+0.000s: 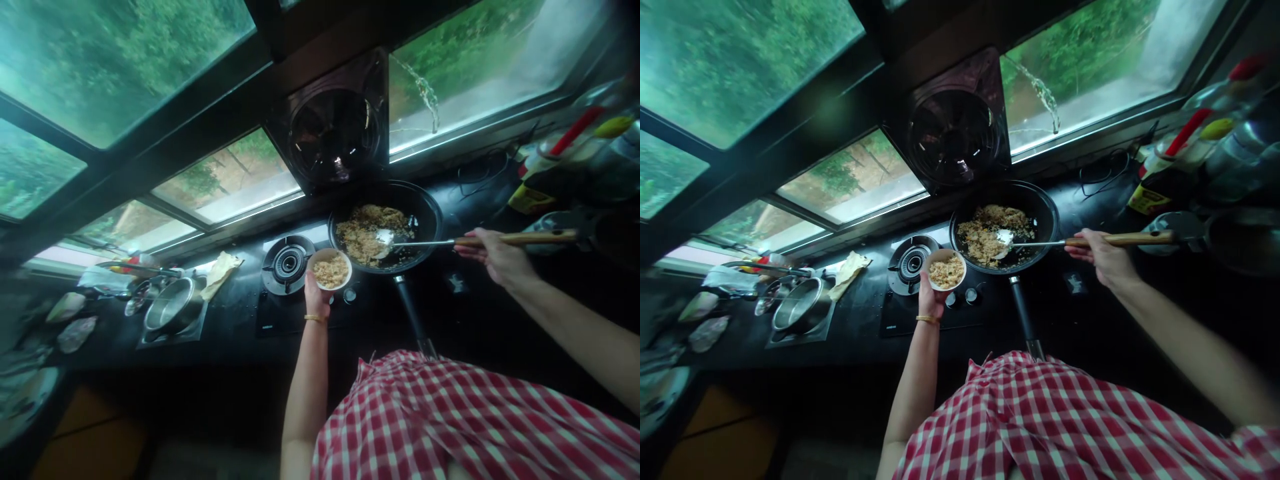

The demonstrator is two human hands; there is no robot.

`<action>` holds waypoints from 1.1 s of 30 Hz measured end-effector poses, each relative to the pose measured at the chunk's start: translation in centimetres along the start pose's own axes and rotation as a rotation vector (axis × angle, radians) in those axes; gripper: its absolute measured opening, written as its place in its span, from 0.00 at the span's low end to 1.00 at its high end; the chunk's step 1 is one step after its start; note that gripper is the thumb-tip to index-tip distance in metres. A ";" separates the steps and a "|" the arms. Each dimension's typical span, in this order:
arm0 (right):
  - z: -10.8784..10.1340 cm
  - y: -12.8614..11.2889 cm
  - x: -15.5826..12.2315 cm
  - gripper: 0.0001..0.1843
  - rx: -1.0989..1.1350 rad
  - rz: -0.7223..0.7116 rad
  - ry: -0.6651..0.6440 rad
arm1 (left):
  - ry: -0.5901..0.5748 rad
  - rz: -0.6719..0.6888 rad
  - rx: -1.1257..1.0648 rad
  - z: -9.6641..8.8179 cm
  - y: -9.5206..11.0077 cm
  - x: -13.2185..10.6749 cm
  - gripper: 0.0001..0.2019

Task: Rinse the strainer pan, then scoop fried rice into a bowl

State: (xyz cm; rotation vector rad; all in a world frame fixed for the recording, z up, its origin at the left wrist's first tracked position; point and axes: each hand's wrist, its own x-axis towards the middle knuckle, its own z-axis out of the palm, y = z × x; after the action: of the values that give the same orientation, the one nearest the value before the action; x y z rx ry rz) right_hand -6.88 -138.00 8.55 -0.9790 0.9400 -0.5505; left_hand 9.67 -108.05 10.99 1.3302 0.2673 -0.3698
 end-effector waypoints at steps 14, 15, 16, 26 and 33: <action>-1.8 -6.9 -4.7 0.05 -0.324 -0.830 -0.206 | -0.083 -0.104 0.160 9.9 -0.2 3.5 0.19; -1.6 -7.2 -5.2 0.05 -0.391 -0.926 -0.266 | -0.094 -0.113 0.162 10.3 -0.3 3.7 0.19; -1.4 -7.5 -5.5 0.04 -0.424 -1.011 -0.318 | -0.104 -0.123 0.161 10.5 -0.4 3.9 0.19; -3.0 -7.7 -6.9 0.06 -0.440 -1.069 -0.200 | -0.182 -0.233 0.057 8.6 0.0 3.5 0.29; -2.5 -7.8 -9.6 0.06 -0.434 -1.028 -0.226 | -0.008 0.007 0.036 9.1 -0.6 3.6 0.27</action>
State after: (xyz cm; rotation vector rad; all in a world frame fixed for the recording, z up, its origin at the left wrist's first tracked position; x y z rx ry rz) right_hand -13.84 -135.55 18.80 -1.8847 0.2856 -1.0785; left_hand 12.53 -117.46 11.04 1.3640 0.2509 -0.3754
